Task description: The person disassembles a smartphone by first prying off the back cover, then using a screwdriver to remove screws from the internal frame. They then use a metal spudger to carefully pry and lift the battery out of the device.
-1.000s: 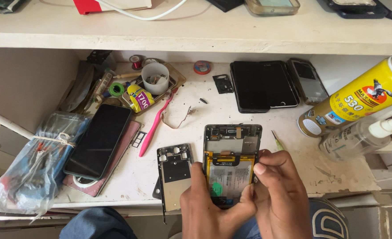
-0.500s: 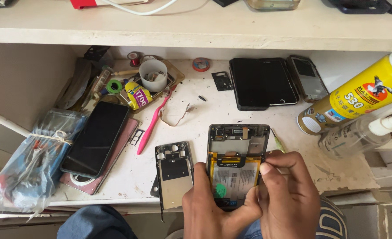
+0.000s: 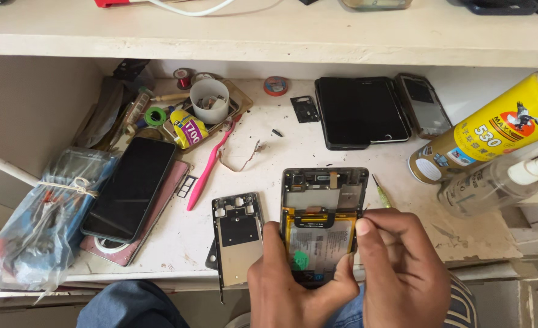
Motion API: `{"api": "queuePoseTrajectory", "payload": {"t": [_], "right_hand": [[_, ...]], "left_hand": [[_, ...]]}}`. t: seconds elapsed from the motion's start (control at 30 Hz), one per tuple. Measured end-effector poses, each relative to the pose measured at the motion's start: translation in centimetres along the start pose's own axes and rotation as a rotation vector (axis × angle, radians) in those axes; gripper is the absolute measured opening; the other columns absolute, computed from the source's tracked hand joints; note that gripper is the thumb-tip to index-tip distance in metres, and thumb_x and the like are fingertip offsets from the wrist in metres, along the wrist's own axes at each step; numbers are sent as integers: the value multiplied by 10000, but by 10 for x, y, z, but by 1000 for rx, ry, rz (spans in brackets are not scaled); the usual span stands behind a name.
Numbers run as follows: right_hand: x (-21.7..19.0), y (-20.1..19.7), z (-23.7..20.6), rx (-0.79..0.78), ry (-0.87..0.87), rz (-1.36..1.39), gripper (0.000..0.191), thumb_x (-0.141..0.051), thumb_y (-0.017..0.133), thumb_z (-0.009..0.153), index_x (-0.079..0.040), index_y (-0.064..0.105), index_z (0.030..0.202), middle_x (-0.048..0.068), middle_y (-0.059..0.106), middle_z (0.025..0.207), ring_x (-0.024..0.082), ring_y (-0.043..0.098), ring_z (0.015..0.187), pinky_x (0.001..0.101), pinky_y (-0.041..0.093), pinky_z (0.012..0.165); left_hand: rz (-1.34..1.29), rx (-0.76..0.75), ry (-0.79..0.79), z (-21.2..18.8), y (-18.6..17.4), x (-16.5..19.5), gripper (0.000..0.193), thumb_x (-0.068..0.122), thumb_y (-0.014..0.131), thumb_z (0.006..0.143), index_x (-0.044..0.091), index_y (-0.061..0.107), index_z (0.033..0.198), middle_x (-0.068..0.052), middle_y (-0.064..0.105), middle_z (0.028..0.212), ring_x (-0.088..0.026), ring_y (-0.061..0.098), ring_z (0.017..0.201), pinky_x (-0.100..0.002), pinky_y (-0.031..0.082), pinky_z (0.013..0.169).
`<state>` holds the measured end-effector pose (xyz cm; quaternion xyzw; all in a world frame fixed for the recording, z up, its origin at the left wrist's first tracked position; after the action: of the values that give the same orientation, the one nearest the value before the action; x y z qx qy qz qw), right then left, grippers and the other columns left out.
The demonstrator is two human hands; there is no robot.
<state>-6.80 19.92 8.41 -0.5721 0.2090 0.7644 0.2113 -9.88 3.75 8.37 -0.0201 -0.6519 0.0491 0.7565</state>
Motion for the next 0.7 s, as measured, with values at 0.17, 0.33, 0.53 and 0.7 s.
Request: {"api": "queuePoseTrajectory", "payload": {"t": [0.17, 0.33, 0.53, 0.7], "right_hand": [[5, 10, 3, 3, 163, 312, 160, 35, 619, 953, 50, 629, 1112, 87, 689, 957, 112, 669, 883, 257, 557, 773], [-18, 15, -1, -28, -90, 70, 254, 64, 647, 950, 42, 591, 1197, 132, 713, 1073, 113, 663, 941, 236, 532, 834], [-14, 16, 4, -66, -28, 187, 301, 62, 651, 940, 33, 584, 1231, 155, 705, 1074, 118, 667, 966, 241, 530, 855], [-13, 15, 1, -44, -69, 123, 201, 57, 658, 961, 60, 628, 1159, 150, 712, 1112, 100, 675, 988, 224, 534, 875]], "left_hand": [[28, 18, -13, 2, -3, 0, 623, 249, 886, 614, -17, 567, 1079, -143, 824, 864, -229, 856, 804, -331, 684, 663], [7, 30, 16, 3, -6, 2, 617, 250, 888, 637, -15, 558, 1086, -142, 827, 897, -231, 861, 835, -332, 687, 684], [-15, 32, 47, 2, -8, 5, 596, 227, 882, 660, -9, 570, 1111, -143, 829, 916, -236, 860, 858, -335, 682, 699], [-12, 33, 39, 2, -8, 5, 590, 227, 884, 663, -12, 563, 1096, -143, 829, 914, -230, 863, 858, -331, 685, 695]]}}
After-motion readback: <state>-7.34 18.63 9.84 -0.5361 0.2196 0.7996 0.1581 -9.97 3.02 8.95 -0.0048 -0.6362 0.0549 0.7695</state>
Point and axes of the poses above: each hand's wrist, its own z-axis towards the middle knuckle, its own y-axis out of the palm, x = y × z, the point moved 7 cm from there along z, towards the middle knuckle
